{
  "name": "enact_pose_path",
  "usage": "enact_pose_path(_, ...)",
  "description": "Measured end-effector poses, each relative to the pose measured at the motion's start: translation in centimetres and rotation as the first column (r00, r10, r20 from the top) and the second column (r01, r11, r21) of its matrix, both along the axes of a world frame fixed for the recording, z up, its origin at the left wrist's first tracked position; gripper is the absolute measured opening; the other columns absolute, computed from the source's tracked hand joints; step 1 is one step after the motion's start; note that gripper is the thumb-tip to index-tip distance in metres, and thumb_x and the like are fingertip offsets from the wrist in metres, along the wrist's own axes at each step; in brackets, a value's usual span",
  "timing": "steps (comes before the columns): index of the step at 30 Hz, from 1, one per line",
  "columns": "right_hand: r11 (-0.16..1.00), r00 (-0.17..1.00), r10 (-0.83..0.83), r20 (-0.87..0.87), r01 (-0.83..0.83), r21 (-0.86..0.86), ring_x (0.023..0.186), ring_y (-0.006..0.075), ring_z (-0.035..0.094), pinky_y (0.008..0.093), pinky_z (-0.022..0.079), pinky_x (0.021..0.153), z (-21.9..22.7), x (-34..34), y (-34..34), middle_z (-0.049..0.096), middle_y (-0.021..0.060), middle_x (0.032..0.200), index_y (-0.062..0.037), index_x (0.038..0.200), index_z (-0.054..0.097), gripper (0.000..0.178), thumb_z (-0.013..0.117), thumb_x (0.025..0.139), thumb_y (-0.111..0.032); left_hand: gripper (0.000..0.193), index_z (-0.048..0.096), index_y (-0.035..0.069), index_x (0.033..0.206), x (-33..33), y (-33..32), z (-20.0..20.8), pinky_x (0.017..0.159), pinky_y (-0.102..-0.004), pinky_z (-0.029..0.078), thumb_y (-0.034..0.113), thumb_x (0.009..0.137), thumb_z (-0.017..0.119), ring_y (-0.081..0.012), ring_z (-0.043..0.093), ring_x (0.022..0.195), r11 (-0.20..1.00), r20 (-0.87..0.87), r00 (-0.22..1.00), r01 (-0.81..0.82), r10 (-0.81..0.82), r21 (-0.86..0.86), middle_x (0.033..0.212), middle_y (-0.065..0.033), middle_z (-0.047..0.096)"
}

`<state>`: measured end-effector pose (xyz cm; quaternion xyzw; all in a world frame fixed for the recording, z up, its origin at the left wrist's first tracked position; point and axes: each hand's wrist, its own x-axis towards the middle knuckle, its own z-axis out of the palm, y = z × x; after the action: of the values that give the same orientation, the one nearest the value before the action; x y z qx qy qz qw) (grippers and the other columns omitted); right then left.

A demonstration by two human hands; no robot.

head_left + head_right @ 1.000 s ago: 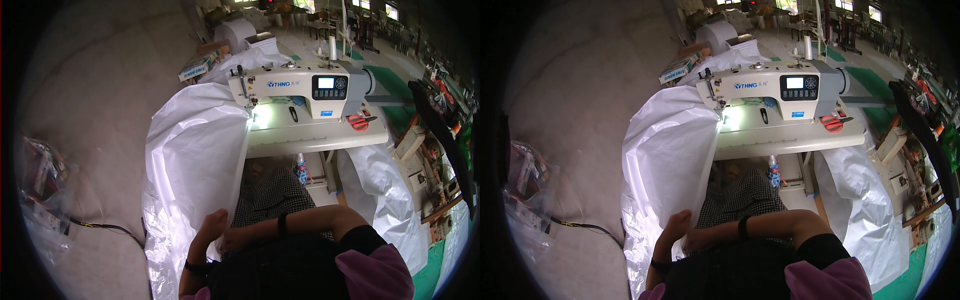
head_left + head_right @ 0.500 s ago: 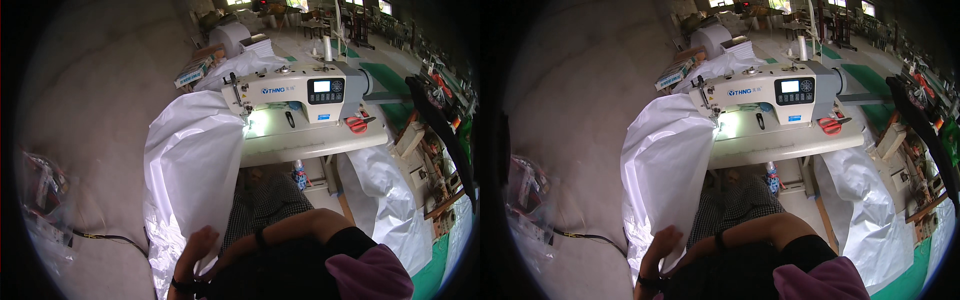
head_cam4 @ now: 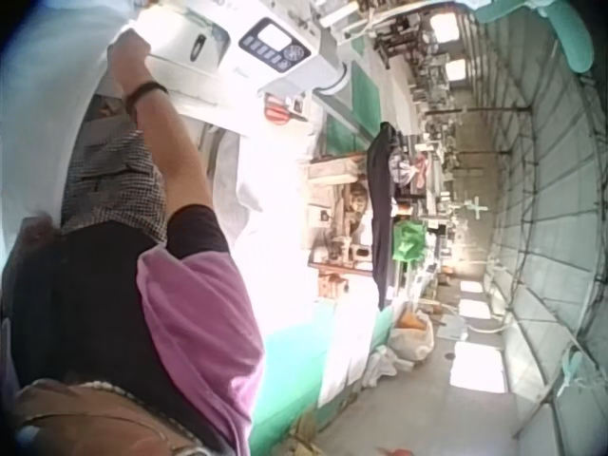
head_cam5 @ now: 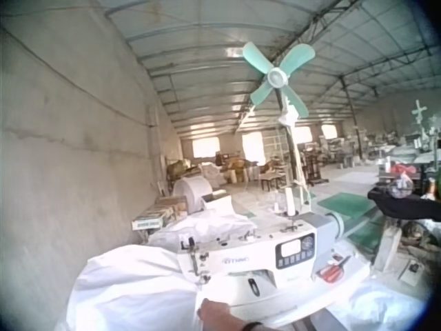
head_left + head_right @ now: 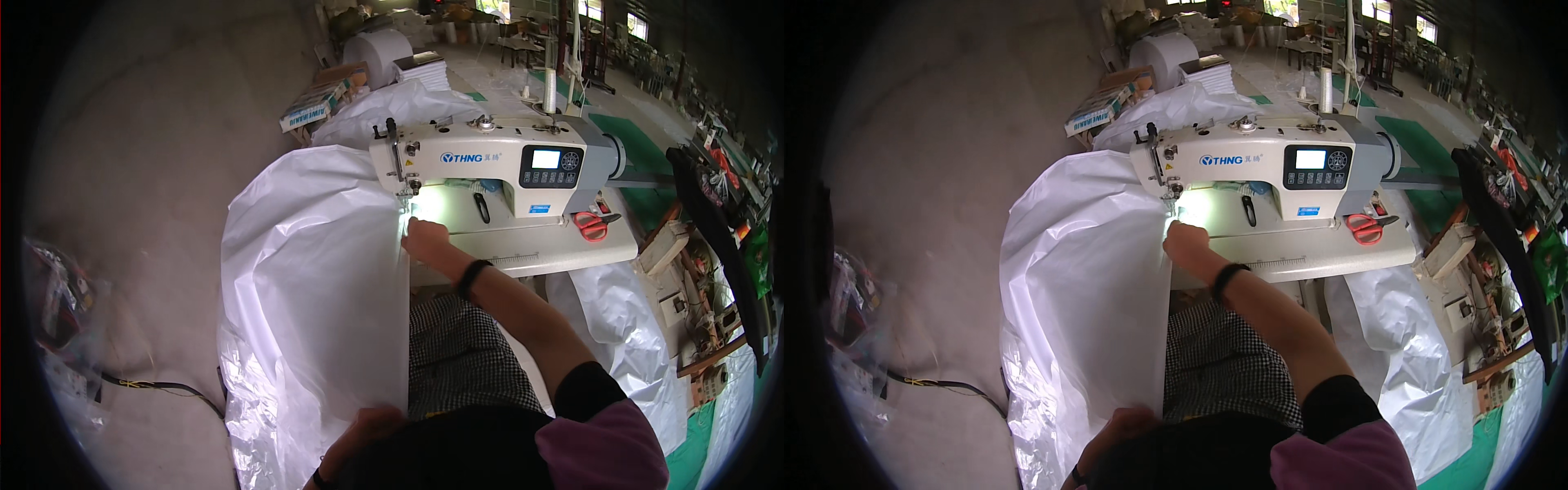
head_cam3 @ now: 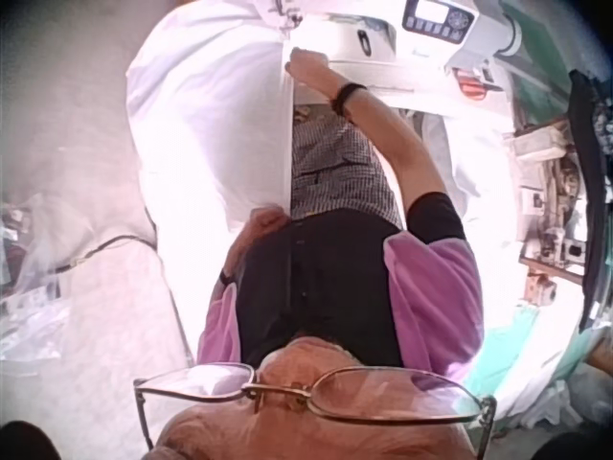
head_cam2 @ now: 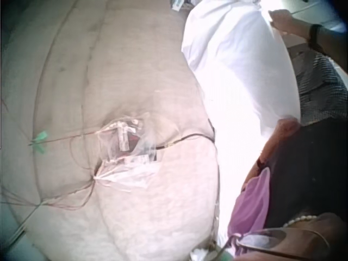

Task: The recorder is using an industrial sewing machine to join or hem large white plastic or fabric sheets.

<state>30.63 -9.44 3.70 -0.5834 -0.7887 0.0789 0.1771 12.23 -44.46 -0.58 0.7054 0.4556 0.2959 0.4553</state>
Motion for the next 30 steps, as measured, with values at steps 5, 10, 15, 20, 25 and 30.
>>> enact_pose_path(5,1.000,0.941,-0.004,0.338,0.012,-0.022,0.082,0.0220,0.071,0.0335,0.053,0.053,-2.1,-4.4,1.9,0.070,0.0079,0.095,-0.0059,0.099,0.073,0.023,0.067,0.079,-0.018,0.007,0.067,0.004,0.082,-0.1,0.1,0.2,0.067,-0.0316,0.052,0.010,0.086,0.070,-0.0208,0.066,0.071,0.998,-0.088,0.996,-0.009,0.014,0.061,0.077,-0.0089,0.065)
enact_pose_path(10,0.998,0.943,-0.059,0.327,0.066,-0.009,0.074,0.0207,0.071,0.0313,0.054,0.055,-2.8,-4.8,0.0,0.072,0.0106,0.085,0.0064,0.114,0.063,0.040,0.066,0.078,-0.013,0.011,0.065,0.004,0.081,0.2,-0.4,0.6,0.062,-0.0308,0.050,0.012,0.087,0.070,-0.0122,0.061,0.065,0.961,0.177,0.949,-0.239,0.262,-0.141,0.068,-0.0070,0.061)
enact_pose_path(15,0.999,0.969,-0.046,0.244,0.042,0.023,0.071,0.0233,0.071,0.0312,0.055,0.058,-2.8,-3.8,-4.4,0.071,0.0130,0.080,0.0186,0.130,0.045,0.061,0.064,0.080,-0.012,0.014,0.062,0.002,0.080,0.6,2.0,0.8,0.060,-0.0312,0.049,0.012,0.089,0.066,-0.0102,0.058,0.063,0.938,0.032,0.947,-0.313,0.321,-0.150,0.062,-0.0073,0.057)
enact_pose_path(20,0.995,0.984,-0.096,0.152,0.096,0.008,0.069,0.0212,0.071,0.0308,0.055,0.055,-3.1,-3.7,-7.1,0.071,0.0094,0.076,0.0151,0.129,0.049,0.056,0.061,0.081,-0.012,0.017,0.060,0.000,0.079,1.0,4.5,1.8,0.055,-0.0308,0.045,0.013,0.088,0.067,-0.0102,0.051,0.058,0.945,-0.093,0.942,-0.326,0.323,-0.020,0.059,-0.0078,0.053)
enact_pose_path(25,0.992,0.994,-0.101,0.045,0.104,-0.072,0.068,0.0258,0.071,0.0344,0.055,0.059,-3.6,-3.6,-7.1,0.070,0.0131,0.076,0.0163,0.137,0.036,0.064,0.058,0.083,-0.010,0.016,0.060,-0.001,0.081,2.3,6.9,2.2,0.054,-0.0311,0.044,0.012,0.088,0.066,-0.0089,0.048,0.058,0.935,-0.068,0.934,-0.344,0.350,0.087,0.059,-0.0100,0.052)
enact_pose_path(30,0.991,0.994,-0.105,-0.028,0.103,-0.091,0.071,0.0287,0.071,0.0372,0.056,0.063,-3.9,-3.5,-7.5,0.071,0.0168,0.079,0.0169,0.138,0.033,0.065,0.055,0.084,-0.010,0.015,0.062,-0.001,0.085,3.3,9.3,1.7,0.058,-0.0317,0.044,0.013,0.088,0.066,-0.0095,0.049,0.062,0.922,-0.053,0.922,-0.381,0.385,0.064,0.063,-0.0122,0.055)
